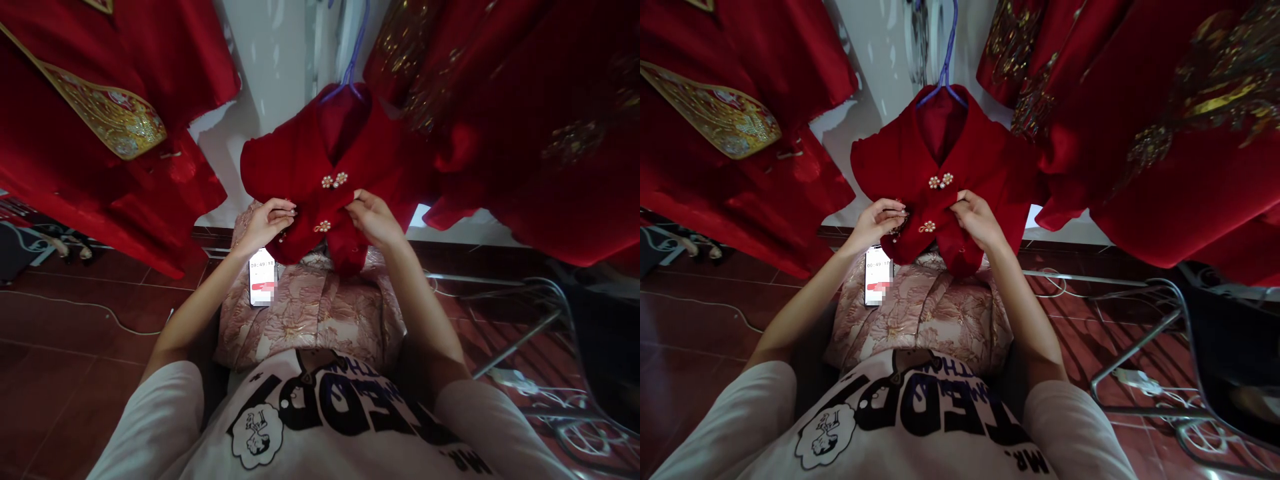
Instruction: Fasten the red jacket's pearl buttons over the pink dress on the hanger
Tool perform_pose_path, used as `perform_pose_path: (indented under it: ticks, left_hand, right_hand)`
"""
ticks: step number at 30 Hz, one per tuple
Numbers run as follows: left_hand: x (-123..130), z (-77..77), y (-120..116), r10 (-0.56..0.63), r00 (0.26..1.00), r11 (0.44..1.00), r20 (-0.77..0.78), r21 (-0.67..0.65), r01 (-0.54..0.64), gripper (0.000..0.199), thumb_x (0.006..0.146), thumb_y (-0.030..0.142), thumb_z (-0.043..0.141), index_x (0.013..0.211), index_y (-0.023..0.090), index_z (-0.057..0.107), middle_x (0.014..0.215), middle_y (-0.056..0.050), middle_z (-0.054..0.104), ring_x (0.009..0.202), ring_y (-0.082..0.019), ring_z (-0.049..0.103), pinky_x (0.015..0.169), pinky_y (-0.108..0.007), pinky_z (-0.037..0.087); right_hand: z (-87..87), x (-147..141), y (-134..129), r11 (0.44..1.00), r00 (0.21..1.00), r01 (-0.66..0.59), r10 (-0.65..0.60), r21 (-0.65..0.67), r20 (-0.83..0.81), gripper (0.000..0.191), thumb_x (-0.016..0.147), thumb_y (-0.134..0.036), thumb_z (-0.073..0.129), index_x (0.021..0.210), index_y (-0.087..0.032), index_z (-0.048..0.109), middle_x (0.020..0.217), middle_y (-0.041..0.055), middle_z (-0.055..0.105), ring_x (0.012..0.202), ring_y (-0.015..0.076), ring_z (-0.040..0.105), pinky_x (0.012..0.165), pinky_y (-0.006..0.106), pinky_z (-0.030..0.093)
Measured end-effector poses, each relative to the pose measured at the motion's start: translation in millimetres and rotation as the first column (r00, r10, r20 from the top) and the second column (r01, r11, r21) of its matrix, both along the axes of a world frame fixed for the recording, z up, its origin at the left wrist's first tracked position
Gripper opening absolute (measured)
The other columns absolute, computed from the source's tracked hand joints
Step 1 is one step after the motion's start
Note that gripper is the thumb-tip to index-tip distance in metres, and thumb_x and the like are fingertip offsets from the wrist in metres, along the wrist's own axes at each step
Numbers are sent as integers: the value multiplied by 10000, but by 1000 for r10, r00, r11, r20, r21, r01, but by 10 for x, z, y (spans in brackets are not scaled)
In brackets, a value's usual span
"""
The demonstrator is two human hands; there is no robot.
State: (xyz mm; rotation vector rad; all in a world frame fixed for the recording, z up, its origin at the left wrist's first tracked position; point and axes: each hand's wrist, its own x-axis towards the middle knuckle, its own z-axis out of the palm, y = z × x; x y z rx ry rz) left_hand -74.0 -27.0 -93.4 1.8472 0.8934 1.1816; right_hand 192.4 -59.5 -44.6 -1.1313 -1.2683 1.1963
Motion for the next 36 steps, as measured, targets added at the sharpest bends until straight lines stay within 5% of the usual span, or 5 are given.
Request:
perform_pose_path:
  ticks: [5,11,16,21,36]
  left_hand:
    - [33,-79,29,92,993,995,75,-50,-88,340,805,199,764,1130,194,664,1227,-89,767,1112,-216,768,1031,-398,640]
    - [66,70,-83,108,992,991,72,-83,-102,333,837,220,763,1166,181,729,1198,-100,793,1100,-227,775,1046,-410,637]
    - [76,142,-136,83,994,993,72,-92,-77,292,842,230,762,1129,179,743,1233,-96,788,1113,-219,771,1083,-415,618]
    - [59,96,-85,90,992,995,88,-49,-86,312,818,218,793,1119,184,721,1228,-92,783,1082,-210,777,1047,-398,638]
    - [91,139,-122,181,983,977,16,112,-182,286,877,240,766,1138,206,655,1153,-72,782,1054,-193,777,1014,-376,651]
  right_hand:
    - [-83,-270,-35,997,1000,11,-9,72,-28,213,967,-304,557,894,-255,363,952,-6,567,875,107,636,877,288,599]
    - [-128,-449,-171,953,943,77,-165,294,289,237,917,-380,674,1043,-228,544,1055,72,663,808,162,641,731,312,584]
    - [-146,-580,-274,948,839,-16,-160,318,520,301,894,-339,741,1143,-188,665,889,52,686,703,176,627,870,404,580]
    - [-236,-732,-229,952,900,68,-188,300,393,344,894,-343,740,1192,-187,662,1158,123,698,808,185,675,727,336,599]
    - [-242,-776,-66,927,868,135,-281,350,410,171,906,-317,759,901,-227,613,993,22,753,680,154,599,919,382,520]
